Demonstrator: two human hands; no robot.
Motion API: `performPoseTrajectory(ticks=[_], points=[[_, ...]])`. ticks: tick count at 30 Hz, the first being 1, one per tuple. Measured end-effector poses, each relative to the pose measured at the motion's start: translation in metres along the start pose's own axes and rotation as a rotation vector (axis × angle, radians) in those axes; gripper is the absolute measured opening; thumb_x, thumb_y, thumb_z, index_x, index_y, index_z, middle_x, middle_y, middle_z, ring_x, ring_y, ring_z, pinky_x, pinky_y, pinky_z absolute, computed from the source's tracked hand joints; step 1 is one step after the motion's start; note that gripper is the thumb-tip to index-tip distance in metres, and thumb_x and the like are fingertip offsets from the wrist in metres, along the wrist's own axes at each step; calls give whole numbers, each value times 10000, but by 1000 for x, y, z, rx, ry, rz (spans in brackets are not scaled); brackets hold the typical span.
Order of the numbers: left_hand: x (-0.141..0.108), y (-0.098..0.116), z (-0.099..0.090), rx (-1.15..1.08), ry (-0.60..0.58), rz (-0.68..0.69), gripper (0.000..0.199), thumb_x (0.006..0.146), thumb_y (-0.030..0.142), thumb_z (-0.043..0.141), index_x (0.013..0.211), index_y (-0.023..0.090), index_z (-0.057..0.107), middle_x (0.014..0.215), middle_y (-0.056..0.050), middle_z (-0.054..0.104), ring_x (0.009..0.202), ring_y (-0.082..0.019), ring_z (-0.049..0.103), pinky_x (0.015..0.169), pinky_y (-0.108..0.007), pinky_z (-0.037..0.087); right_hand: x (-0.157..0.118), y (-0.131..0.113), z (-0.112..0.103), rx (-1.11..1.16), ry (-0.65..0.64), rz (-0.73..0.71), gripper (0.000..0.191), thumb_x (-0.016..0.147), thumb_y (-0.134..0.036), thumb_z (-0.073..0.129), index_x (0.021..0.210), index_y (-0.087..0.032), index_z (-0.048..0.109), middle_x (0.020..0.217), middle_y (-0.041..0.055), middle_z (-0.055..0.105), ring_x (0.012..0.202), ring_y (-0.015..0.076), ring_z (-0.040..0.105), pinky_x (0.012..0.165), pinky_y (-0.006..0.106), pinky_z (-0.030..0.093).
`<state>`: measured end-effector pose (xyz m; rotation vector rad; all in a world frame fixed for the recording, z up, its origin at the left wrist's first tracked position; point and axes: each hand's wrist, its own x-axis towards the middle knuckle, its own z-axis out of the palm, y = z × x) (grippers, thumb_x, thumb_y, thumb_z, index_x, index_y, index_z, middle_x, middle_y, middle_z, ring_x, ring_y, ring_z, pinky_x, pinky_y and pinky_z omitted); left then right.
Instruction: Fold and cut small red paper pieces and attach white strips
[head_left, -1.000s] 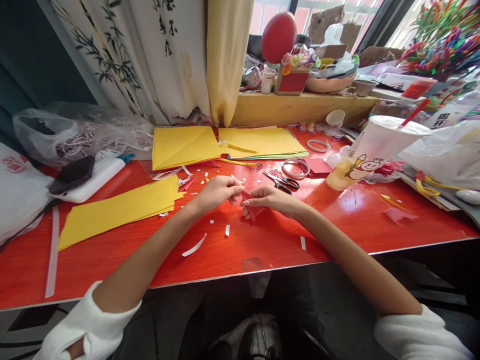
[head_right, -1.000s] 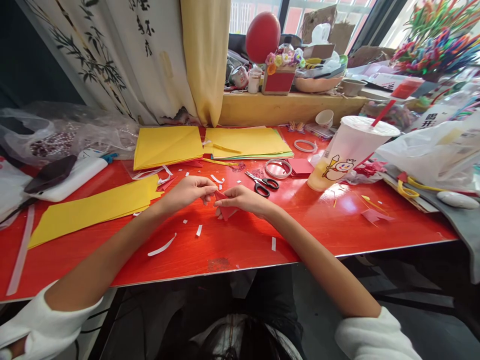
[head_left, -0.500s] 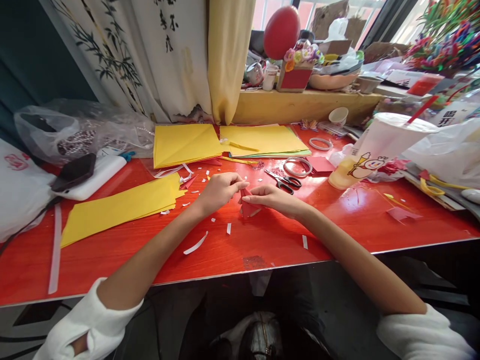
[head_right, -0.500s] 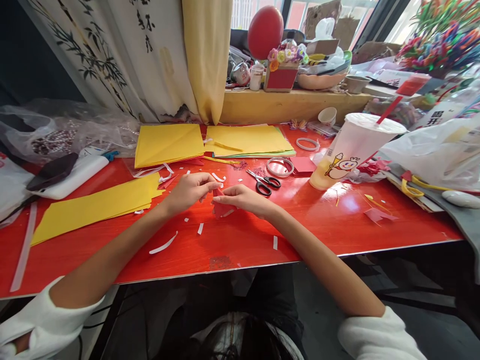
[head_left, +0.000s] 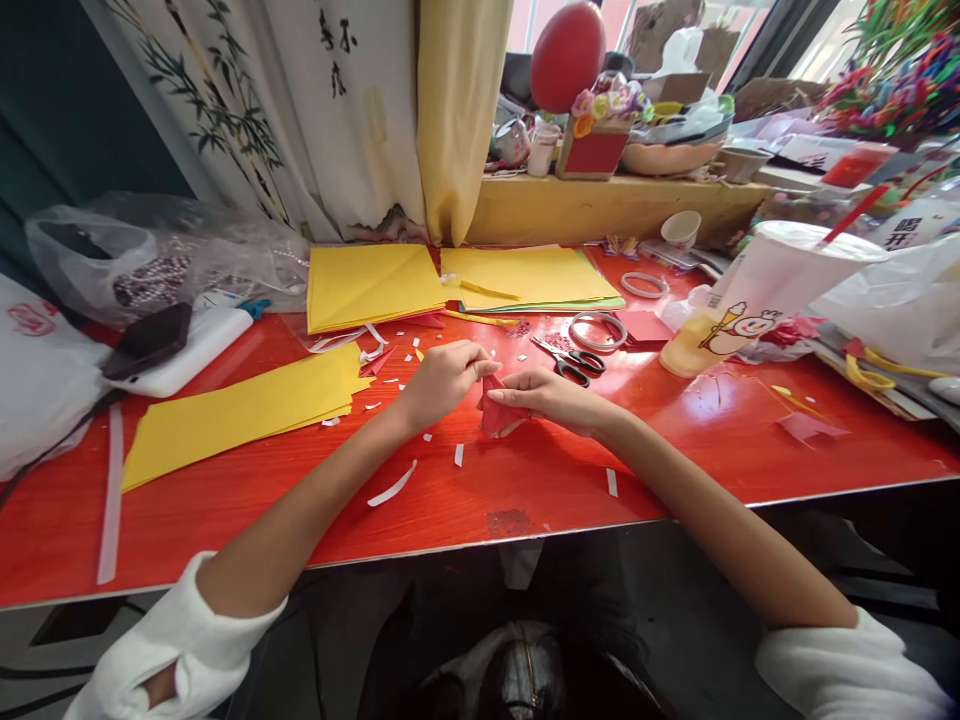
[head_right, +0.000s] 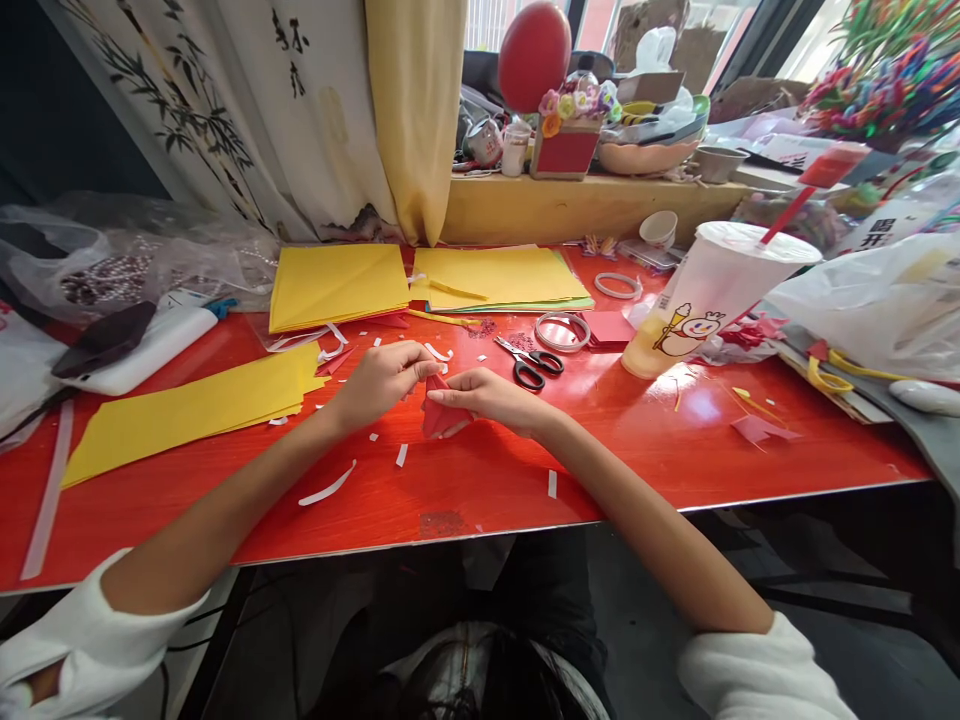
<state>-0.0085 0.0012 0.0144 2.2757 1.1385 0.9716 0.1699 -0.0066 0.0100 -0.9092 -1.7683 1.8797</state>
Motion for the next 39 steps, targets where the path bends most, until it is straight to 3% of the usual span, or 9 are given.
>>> performPoseTrajectory(ticks=[3,8,11,16,25,30,39], points=[[-1,-5,2,114,5,132,211,888,254,450,741,146,556,734,-24,577,672,-121,506,650,-244,386,0,0,0,-11,-2,13,346,798,-425,587,818,-88,664,849,101,698,794,157,661,728,294,527],[-4,-8,3,222,-64,239,222,912,256,393,765,147,518,780,-38,546,689,-128,481,660,-249,382,0,2,0,-64,5,15,327,800,-434,578,739,-127,671,654,12,649,534,64,543,530,211,438],[-2,-3,2,139,-81,155,241,904,294,407,746,153,521,772,-33,551,710,-129,491,684,-246,382,0,1,0,-88,34,3,315,789,-424,597,693,-131,662,609,5,631,502,59,498,492,212,383],[1,8,-4,-57,-90,-105,271,847,385,490,735,151,571,692,-3,555,636,-110,478,611,-228,368,-1,-1,1,-85,39,-4,344,808,-415,578,754,-87,666,778,104,700,646,115,598,616,261,445],[-1,4,2,-352,-75,-283,349,809,462,508,665,148,551,538,21,472,489,-77,420,501,-214,346,-1,0,3,-24,22,-1,295,735,-383,675,772,-90,666,784,96,713,695,148,657,711,305,502],[0,6,2,-383,-123,-283,323,775,470,553,714,153,552,583,23,474,498,-74,418,476,-205,334,2,4,4,3,59,-27,292,752,-381,661,786,-91,664,805,93,712,736,153,666,734,305,509],[0,1,0,-247,-10,-272,315,774,447,549,656,155,555,589,21,510,547,-88,436,537,-222,340,0,1,6,143,-51,-14,322,808,-367,600,954,-86,658,927,111,684,873,176,653,862,376,518]])
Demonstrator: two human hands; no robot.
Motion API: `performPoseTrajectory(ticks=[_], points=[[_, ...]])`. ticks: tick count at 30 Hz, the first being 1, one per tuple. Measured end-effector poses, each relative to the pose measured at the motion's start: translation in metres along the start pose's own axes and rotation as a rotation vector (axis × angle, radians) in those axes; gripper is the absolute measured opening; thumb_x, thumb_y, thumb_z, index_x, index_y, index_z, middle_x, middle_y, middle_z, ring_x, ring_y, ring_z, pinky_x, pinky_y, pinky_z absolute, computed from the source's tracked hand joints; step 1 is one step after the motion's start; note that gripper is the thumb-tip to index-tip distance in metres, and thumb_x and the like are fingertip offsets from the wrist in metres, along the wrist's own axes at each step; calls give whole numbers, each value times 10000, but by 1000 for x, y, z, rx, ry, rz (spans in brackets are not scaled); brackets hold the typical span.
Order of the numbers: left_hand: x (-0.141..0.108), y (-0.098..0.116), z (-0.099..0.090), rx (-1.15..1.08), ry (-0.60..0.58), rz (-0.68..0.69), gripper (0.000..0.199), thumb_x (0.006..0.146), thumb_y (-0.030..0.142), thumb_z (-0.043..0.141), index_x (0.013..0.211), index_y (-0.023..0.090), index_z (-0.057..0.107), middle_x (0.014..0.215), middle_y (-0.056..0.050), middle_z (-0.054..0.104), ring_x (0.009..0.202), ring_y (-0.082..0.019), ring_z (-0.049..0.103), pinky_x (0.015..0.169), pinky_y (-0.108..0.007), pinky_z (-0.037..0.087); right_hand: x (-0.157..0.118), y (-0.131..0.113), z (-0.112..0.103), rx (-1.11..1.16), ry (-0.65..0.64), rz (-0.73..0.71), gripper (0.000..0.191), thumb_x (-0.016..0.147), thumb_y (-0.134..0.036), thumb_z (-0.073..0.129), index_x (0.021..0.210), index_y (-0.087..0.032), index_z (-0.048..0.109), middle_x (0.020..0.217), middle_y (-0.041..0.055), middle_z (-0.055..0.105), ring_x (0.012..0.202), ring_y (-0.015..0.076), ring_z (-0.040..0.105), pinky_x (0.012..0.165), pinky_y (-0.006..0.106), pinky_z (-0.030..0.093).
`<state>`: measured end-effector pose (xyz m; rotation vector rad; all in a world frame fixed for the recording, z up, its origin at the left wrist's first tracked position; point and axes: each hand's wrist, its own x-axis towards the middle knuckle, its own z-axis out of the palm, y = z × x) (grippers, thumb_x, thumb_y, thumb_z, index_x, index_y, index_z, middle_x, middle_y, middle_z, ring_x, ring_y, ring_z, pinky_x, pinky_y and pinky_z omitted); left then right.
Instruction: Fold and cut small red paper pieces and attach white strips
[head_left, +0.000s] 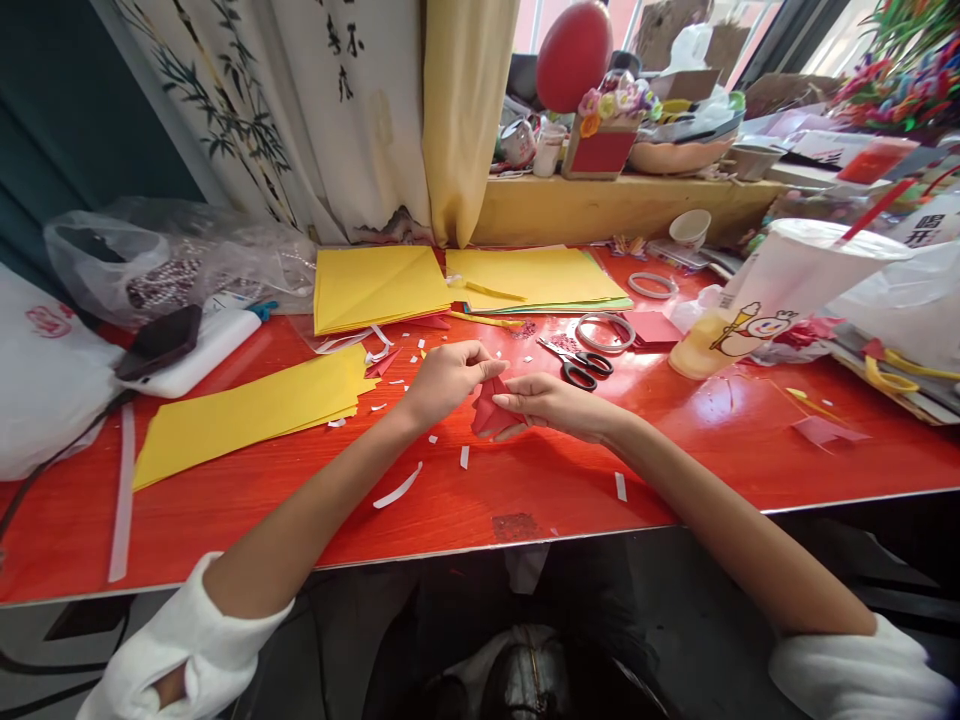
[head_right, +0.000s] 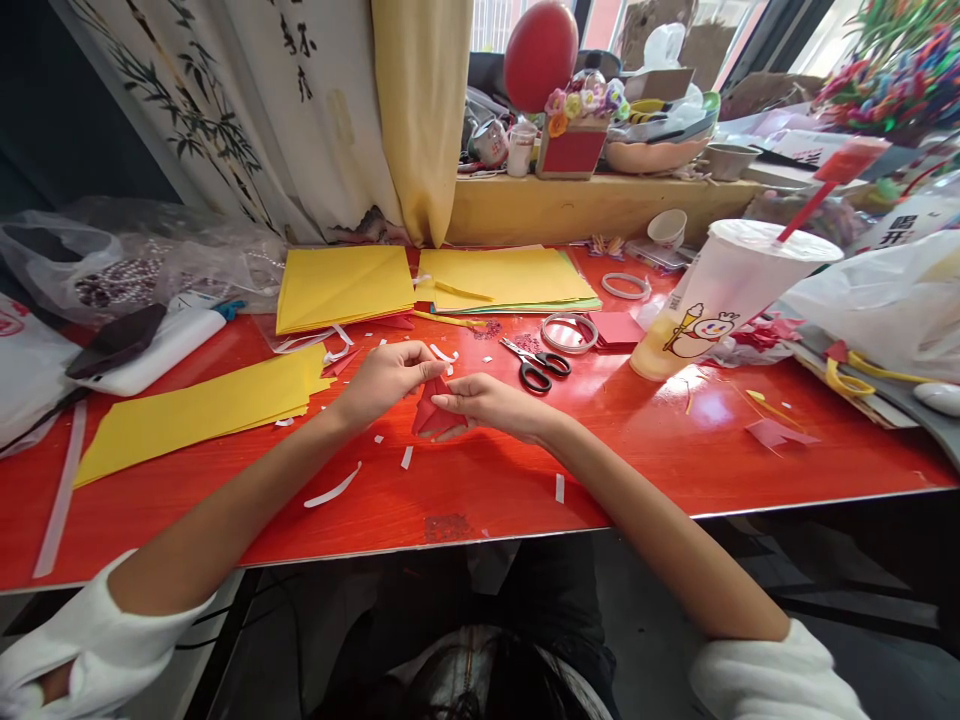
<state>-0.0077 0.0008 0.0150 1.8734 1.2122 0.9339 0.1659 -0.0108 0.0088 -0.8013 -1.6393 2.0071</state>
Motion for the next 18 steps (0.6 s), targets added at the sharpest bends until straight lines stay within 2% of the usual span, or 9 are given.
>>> performPoseTrajectory(ticks=[6,9,11,13,15,18], points=[[1,4,-3,68,38,1,305,784,415,543,628,153,540,561,27,500,532,-86,436,540,-224,341,0,0,-1,50,-15,-31,284,771,-289,652,999,-119,642,934,57,663,913,152,625,926,390,469],[0,3,-4,34,-5,16,289,792,407,538,663,149,554,608,16,533,557,-87,463,555,-217,363,-2,-2,-2,8,-76,-17,317,753,-243,670,1052,-147,630,972,45,652,914,126,605,944,351,439],[0,3,-3,3,-68,41,286,791,413,540,690,146,565,637,7,548,579,-92,477,564,-214,377,-4,-3,-2,-53,-73,-1,312,746,-230,674,1047,-155,633,941,32,646,861,107,594,897,308,448],[-1,3,-3,-4,-107,68,297,791,424,540,698,144,567,635,4,545,587,-97,474,565,-215,376,-5,-4,-3,-103,5,8,255,781,-286,635,992,-143,648,864,25,636,764,92,573,784,265,465],[-2,3,-3,8,-107,90,313,802,434,521,693,144,568,616,8,526,582,-97,457,564,-215,366,-4,-4,-4,-126,88,7,276,818,-363,578,946,-132,658,807,30,623,692,90,544,674,243,447],[-1,5,-5,2,-124,70,326,822,431,489,699,145,588,581,19,487,549,-87,418,538,-209,347,-2,-4,-6,-147,129,-9,321,812,-413,570,934,-132,668,768,36,622,653,97,519,609,242,404]])
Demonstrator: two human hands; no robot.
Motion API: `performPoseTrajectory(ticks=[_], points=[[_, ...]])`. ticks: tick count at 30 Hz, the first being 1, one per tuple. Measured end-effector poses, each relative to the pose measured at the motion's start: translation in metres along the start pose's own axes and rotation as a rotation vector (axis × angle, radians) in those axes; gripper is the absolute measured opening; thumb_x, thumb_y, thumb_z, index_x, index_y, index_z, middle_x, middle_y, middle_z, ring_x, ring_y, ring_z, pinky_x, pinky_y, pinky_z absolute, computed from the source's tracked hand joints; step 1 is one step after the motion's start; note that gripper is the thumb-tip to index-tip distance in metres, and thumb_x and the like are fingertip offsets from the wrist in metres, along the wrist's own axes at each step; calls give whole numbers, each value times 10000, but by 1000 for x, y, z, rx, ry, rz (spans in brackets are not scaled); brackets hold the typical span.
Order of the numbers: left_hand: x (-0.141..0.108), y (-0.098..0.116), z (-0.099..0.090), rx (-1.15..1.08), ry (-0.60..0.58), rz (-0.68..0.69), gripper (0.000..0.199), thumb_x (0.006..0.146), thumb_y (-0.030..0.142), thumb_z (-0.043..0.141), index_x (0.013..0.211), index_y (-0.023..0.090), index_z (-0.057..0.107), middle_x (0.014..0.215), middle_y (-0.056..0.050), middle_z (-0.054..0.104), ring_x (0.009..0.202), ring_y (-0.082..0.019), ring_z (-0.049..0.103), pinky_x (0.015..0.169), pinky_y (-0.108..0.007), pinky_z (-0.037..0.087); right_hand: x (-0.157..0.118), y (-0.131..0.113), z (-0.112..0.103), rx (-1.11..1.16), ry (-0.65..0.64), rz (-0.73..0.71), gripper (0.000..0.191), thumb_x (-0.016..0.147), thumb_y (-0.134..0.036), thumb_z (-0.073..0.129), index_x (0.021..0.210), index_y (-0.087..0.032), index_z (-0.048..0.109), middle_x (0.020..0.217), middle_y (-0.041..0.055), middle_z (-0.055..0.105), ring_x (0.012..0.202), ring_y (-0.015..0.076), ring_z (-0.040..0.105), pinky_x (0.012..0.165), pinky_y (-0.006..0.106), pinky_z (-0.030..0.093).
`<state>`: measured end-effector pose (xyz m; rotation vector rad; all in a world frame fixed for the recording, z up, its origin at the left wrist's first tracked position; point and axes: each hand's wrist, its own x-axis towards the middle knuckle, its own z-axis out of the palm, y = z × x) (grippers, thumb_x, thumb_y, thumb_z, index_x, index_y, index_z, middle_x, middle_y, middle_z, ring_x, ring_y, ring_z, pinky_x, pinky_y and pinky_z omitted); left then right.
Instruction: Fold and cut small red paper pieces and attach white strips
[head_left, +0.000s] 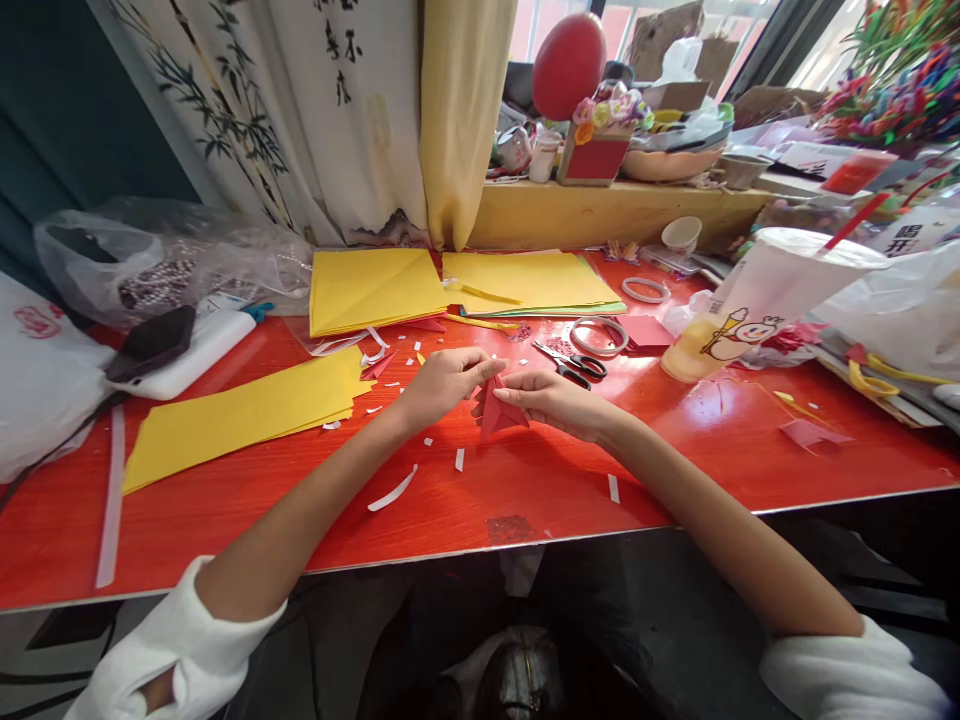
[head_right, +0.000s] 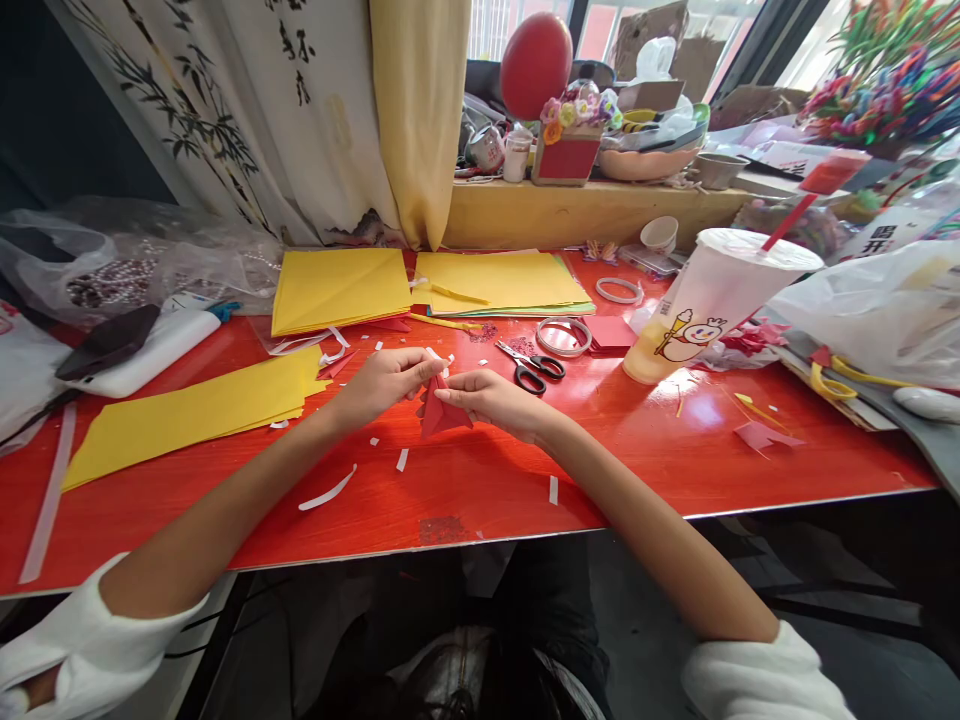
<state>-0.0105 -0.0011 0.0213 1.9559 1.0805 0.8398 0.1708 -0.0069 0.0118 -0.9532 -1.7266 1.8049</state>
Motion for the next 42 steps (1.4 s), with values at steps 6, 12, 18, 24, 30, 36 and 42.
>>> performPoseTrajectory(ticks=[6,12,18,24,30,36,42], points=[[1,0,-5,-38,-42,-83,242,784,358,548,804,138,645,641,-5,561,530,-80,420,494,-202,336,0,0,-2,-52,13,-2,333,811,-425,574,936,-139,691,633,-15,563,532,60,407,508,222,307],[2,-4,-2,-10,-23,-57,263,798,374,525,711,146,624,573,12,529,517,-78,429,492,-199,337,2,6,-2,-61,-9,10,345,788,-418,604,967,-137,695,808,52,675,675,104,564,591,232,384],[2,-4,0,-223,-11,-141,312,771,372,568,567,139,536,497,19,467,466,-69,415,466,-204,332,3,6,-2,-36,-30,-9,356,730,-364,677,978,-109,686,861,80,700,801,169,628,718,287,449],[3,-2,-1,-278,-15,-162,305,787,388,550,637,125,586,524,9,500,458,-63,422,450,-198,332,5,7,-2,-32,18,12,306,745,-356,659,925,-110,686,844,73,702,730,136,621,679,267,442],[3,-3,1,-221,-39,-153,236,738,357,615,739,121,621,619,-6,552,481,-60,420,456,-201,339,3,3,2,-42,15,26,324,759,-381,643,912,-99,689,728,47,671,528,56,488,483,203,338],[2,-3,4,-180,-45,-57,257,775,384,583,719,133,602,567,14,508,496,-64,422,472,-195,345,2,4,3,-53,11,0,407,820,-464,536,946,-108,689,760,64,688,480,42,437,431,203,285],[0,2,5,-211,-52,-60,283,772,423,581,768,140,578,598,17,512,508,-72,441,462,-197,351,4,7,5,-29,29,-46,371,802,-454,568,886,-110,677,785,77,690,694,137,623,620,247,443]])
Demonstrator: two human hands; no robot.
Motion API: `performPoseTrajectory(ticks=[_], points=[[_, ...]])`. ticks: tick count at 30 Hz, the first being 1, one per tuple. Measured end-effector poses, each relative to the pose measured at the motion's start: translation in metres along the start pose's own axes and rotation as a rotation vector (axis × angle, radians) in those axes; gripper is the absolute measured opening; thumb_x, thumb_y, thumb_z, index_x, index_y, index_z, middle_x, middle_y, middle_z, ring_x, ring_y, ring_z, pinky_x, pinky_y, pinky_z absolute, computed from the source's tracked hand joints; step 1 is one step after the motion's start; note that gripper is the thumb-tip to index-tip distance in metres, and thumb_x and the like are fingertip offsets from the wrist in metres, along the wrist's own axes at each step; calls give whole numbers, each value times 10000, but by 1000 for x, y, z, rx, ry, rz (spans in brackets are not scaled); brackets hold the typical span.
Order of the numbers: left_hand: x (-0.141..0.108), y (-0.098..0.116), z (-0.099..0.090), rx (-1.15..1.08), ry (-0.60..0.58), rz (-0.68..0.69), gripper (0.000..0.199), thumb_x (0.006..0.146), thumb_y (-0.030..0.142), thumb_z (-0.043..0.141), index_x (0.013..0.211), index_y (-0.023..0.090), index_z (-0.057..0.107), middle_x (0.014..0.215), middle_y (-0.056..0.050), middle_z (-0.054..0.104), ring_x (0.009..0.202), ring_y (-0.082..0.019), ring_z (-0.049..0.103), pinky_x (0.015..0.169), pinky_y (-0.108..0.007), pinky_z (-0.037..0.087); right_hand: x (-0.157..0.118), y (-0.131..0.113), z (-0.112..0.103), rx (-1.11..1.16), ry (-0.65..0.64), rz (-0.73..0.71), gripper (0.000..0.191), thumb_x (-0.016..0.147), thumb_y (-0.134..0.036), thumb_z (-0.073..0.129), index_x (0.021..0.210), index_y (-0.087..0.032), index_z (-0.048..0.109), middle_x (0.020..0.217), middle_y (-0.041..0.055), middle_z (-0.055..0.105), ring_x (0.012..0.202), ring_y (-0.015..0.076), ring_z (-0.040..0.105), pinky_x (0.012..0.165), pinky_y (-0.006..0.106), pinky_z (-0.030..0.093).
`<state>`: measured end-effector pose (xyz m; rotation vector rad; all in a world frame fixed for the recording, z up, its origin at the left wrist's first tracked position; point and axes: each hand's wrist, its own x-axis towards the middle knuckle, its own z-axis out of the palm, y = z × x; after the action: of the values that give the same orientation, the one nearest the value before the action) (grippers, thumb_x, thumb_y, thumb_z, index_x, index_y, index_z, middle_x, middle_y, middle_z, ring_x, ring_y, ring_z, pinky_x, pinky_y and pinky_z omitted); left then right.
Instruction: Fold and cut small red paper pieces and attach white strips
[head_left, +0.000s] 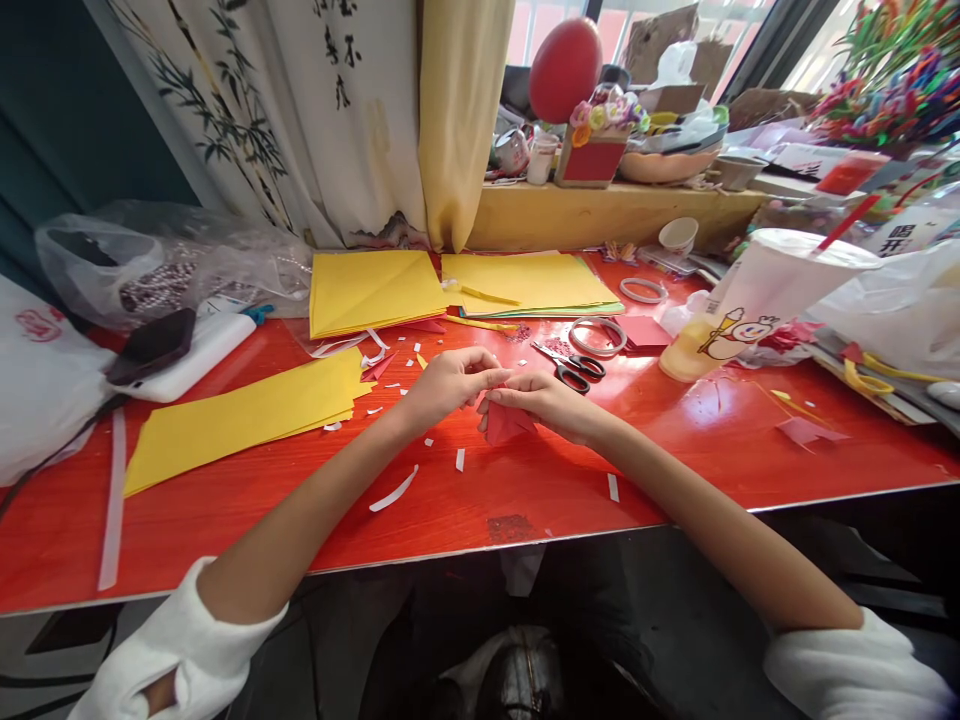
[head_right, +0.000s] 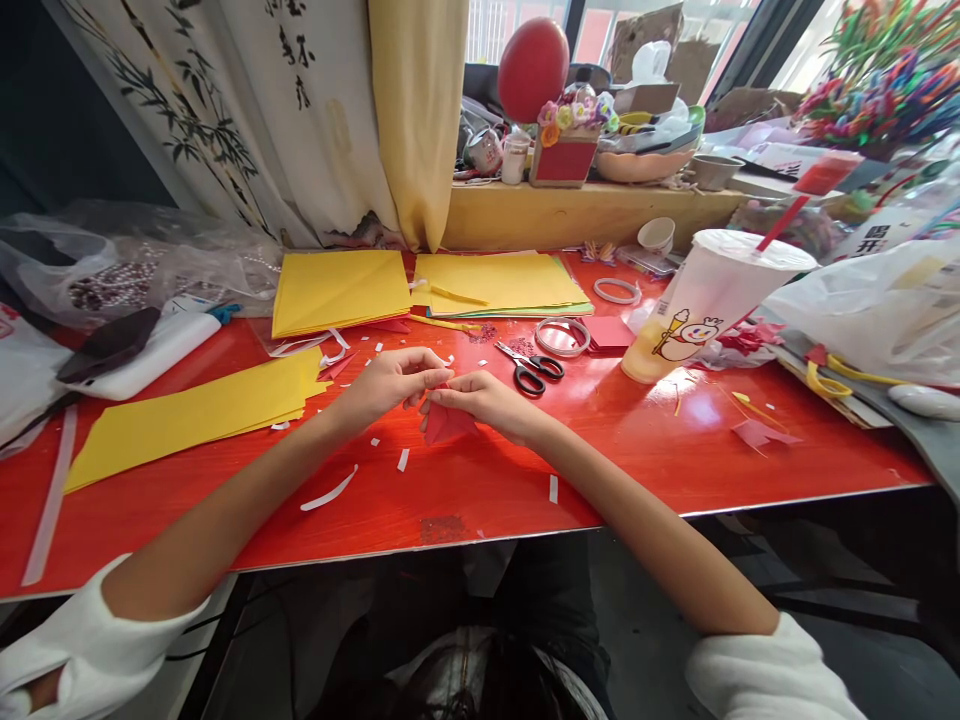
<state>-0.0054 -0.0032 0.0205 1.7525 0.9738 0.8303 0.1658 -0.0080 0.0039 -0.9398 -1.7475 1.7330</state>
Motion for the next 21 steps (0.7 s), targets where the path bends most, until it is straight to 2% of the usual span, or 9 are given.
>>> performPoseTrajectory(ticks=[8,13,18,21], points=[[-3,4,3,162,69,7,272,790,391,553,676,144,549,576,31,488,513,-69,417,500,-205,332,2,3,4,-54,37,6,335,743,-449,633,734,-116,666,712,60,685,538,100,555,502,232,395],[-2,3,4,278,56,40,245,773,371,570,674,154,511,581,38,486,536,-77,420,520,-206,326,4,5,6,-64,28,-3,306,753,-420,630,788,-120,678,749,50,696,633,114,590,594,237,427],[-2,2,2,336,70,43,221,792,336,539,666,156,511,583,31,503,553,-87,418,542,-219,319,1,-2,8,-84,-51,26,335,743,-428,638,703,-98,677,632,53,673,504,86,525,515,234,381],[-2,1,2,337,83,60,241,801,364,530,677,157,518,596,29,503,561,-89,413,546,-221,315,2,-1,8,-87,-1,26,339,715,-447,659,639,-118,630,555,15,622,461,72,471,464,227,331]])
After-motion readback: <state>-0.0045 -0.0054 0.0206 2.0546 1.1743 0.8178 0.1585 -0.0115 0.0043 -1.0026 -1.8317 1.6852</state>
